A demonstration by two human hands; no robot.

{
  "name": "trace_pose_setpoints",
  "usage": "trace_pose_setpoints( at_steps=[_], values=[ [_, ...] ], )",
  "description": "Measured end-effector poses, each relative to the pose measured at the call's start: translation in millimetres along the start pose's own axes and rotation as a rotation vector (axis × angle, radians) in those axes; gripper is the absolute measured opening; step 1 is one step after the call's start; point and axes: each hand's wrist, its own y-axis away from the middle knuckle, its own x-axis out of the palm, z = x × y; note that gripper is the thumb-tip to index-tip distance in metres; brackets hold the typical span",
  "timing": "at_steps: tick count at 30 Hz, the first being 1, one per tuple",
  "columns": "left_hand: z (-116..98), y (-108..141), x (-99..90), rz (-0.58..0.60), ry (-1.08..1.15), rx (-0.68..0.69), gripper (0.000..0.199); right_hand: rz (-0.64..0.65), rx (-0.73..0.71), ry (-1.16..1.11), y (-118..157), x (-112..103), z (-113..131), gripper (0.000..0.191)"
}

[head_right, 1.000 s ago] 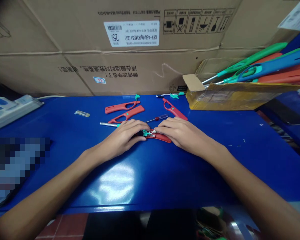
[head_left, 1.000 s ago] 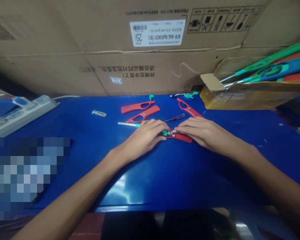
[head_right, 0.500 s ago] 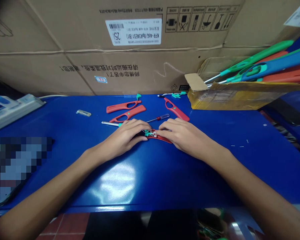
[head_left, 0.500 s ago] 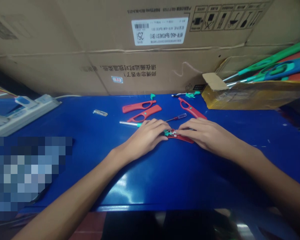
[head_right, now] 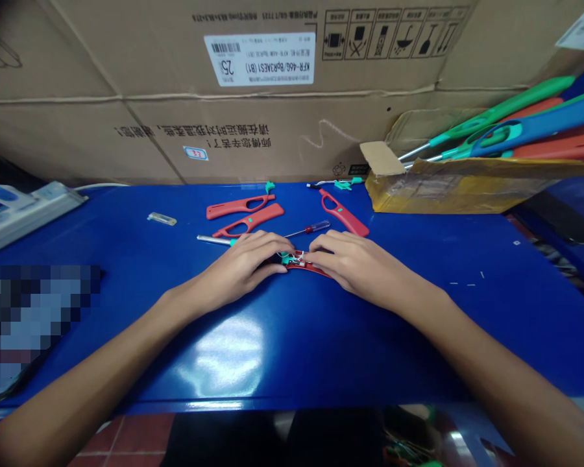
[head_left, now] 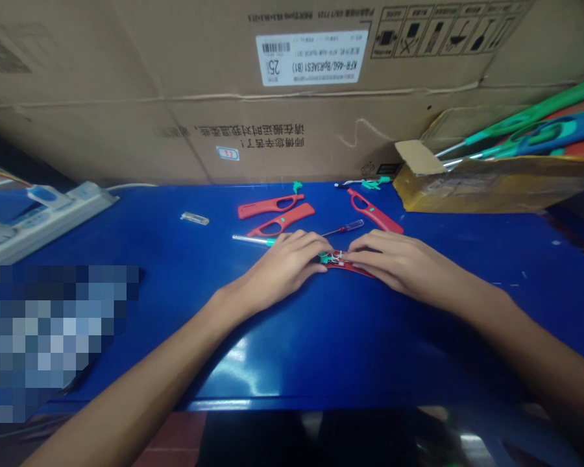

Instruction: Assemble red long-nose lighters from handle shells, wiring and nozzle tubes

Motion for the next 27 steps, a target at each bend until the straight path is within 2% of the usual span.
trace_pose_setpoints(
  at_steps=[10, 27],
  values=[
    [-0.4, 0.9, -1.2, 0.000, 0.003, 0.008, 0.025, -0.041, -0.002, -0.035, 1.3, -1.3, -0.8, 0.029],
    [0.6, 0.7, -0.7, 0.000, 0.009, 0.010, 0.025, -0.002, -0.011, 0.019, -0.3, 0.8, 0.8, 0.031]
  ],
)
